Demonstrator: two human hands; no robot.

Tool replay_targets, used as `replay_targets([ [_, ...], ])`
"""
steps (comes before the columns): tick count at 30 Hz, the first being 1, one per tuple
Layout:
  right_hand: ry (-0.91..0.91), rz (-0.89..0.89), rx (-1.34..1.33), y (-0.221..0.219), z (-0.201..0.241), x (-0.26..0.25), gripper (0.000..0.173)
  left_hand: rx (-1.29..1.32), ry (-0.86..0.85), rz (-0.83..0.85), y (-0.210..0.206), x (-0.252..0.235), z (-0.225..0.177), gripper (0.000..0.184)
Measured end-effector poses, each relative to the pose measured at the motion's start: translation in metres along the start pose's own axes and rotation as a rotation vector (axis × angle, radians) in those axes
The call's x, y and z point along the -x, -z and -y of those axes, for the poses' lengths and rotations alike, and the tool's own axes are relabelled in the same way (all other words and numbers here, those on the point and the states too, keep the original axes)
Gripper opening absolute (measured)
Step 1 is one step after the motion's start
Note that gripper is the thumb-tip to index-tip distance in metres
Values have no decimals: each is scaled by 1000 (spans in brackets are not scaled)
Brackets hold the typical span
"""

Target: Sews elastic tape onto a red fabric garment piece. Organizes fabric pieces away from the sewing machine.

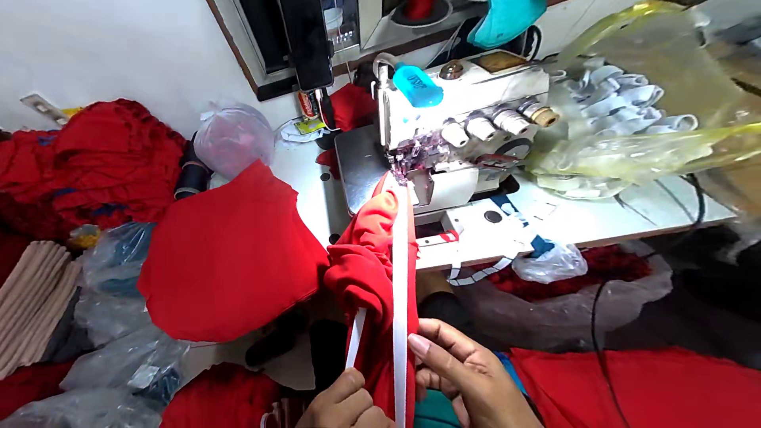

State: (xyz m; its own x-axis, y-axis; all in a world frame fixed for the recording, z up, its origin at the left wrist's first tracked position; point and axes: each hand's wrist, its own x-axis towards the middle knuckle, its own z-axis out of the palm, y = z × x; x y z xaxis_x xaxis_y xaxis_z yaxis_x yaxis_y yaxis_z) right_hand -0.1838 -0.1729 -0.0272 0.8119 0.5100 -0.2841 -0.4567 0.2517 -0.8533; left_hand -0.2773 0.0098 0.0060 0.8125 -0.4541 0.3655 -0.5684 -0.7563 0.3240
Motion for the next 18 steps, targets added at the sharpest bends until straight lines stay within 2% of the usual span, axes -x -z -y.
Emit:
replay_targets([
  [2, 40, -47, -34, 1, -2, 0, 9, -29, -1, -9, -3, 1, 0, 21],
  [5, 85, -108, 50, 3, -5, 2, 15, -66, -9, -16, -5, 0, -1, 21],
  [11, -12, -37, 109, -1, -8, 16, 19, -95, -29, -4, -9, 0, -4, 20],
  [18, 130, -12, 202, -12, -5, 28, 26, -109, -41, 4, -19, -5, -5, 20],
])
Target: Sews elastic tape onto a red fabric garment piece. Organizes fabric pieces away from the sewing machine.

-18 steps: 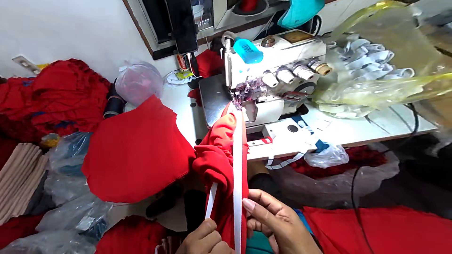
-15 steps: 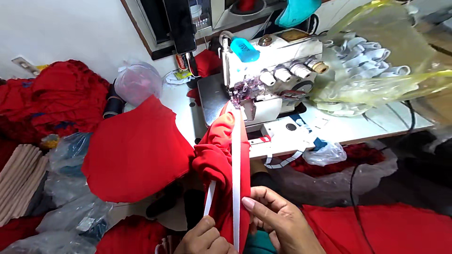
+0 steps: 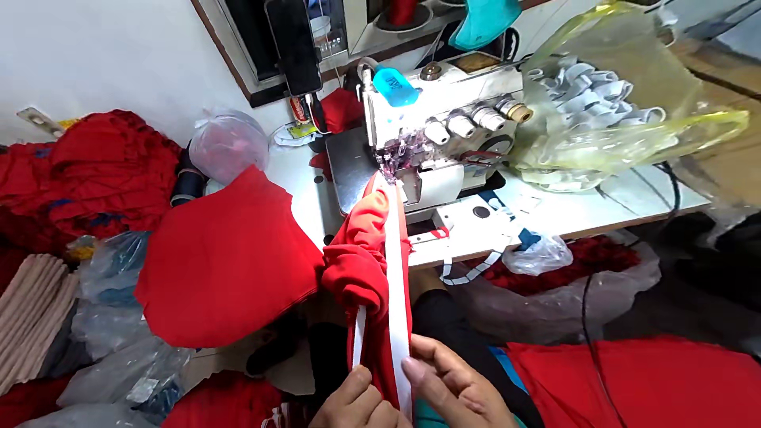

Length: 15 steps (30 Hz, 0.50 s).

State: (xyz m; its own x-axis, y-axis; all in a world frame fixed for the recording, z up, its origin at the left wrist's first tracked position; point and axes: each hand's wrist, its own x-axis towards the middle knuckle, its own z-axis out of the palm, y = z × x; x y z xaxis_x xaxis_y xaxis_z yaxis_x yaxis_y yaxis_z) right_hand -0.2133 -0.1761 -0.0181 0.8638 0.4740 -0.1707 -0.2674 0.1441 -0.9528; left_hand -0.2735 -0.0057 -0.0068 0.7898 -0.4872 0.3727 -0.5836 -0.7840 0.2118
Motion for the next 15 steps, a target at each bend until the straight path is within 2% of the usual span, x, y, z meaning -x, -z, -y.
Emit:
replay_targets([
  [3, 2, -130, -21, -6, 2, -14, 19, -36, 67, -46, -16, -12, -2, 19],
  [5, 50, -214, -44, -3, 0, -30, 14, 17, 215, -128, -29, -22, 3, 15],
  [6, 87, -233, -65, 1, 1, -37, 13, 133, 311, -178, -35, -27, 7, 15],
  [9, 159, -264, -118, 14, 7, -50, 15, 815, 665, -372, -50, -40, 10, 34],
  [11, 166, -256, -100, 21, 9, -49, 16, 1230, 934, -444, -52, -58, 11, 51],
  [12, 161, -237, -95, 24, 9, -46, 17, 1422, 1034, -456, -52, -70, 17, 54],
  [13, 149, -219, -103, 26, 7, -42, 18, 1626, 1075, -460, -54, -81, 27, 52],
  [15, 129, -193, -107, 31, 4, -32, 20, 1890, 1057, -554, -58, -105, 48, 32],
])
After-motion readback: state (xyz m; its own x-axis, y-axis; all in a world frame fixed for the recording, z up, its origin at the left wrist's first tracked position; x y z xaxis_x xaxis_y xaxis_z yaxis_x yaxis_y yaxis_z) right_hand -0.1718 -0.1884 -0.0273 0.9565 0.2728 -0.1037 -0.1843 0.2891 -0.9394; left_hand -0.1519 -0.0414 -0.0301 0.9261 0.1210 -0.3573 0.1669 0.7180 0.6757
